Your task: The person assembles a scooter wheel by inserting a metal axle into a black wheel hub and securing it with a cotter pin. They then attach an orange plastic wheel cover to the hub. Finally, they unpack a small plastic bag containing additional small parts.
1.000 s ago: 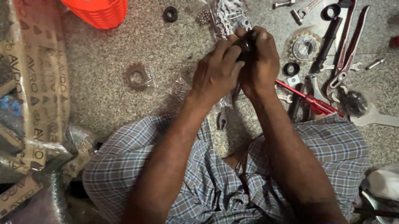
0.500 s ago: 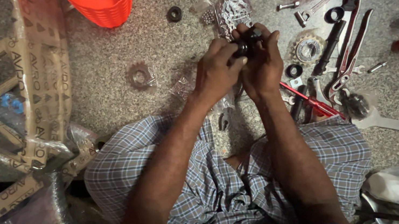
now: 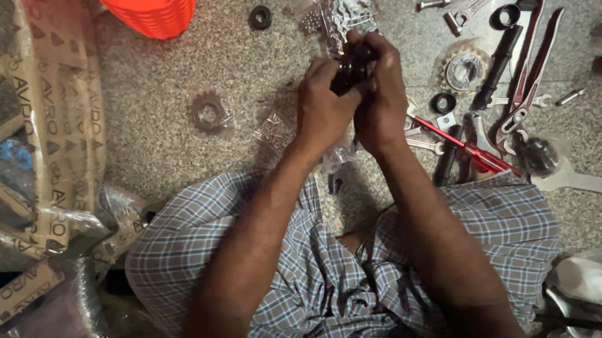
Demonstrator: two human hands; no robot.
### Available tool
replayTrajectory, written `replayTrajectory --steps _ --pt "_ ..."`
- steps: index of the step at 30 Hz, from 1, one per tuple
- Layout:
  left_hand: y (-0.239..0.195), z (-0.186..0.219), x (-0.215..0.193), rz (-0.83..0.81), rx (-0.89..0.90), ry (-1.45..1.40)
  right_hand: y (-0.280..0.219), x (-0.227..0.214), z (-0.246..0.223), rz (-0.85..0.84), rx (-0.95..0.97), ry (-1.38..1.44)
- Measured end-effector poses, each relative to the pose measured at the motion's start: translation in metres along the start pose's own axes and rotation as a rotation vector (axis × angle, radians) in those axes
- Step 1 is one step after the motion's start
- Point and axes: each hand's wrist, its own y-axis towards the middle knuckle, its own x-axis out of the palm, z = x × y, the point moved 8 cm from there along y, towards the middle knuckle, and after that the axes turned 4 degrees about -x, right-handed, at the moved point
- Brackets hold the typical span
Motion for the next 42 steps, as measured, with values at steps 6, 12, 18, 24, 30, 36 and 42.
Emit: replayTrajectory --steps 6,12,18,24,30,36,42 --pt "-0.007 0.003 -0.002 0.079 0.112 -0.033 -0.004 -0.011 0.007 0.126 0.019 0.152" --pt "-0.007 -0.003 0.011 -0.031 0.081 -0.024 -0.005 -0.004 -0.003 0.116 -0.018 0.051" --pt "-0.004 0.008 -0.005 0.029 0.052 -0.170 -0.010 0.011 -0.003 0.072 0.007 0.090" --pt "-0.003 0.025 0.000 -0.229 -0.045 -0.298 0.000 -0.029 0.009 0.334 0.167 0.378" --pt "-0.006 0.055 -0.009 -0.232 0.261 0.188 -0.007 -0.025 0.025 0.315 0.315 0.357" --pt "-0.009 0.064 -0.003 -0.334 0.262 0.250 -0.008 -0.026 0.028 0.303 0.394 0.274" --pt "-0.005 0.057 -0.017 -0.331 0.064 0.134 -0.003 -0.023 0.026 0.121 0.409 0.278"
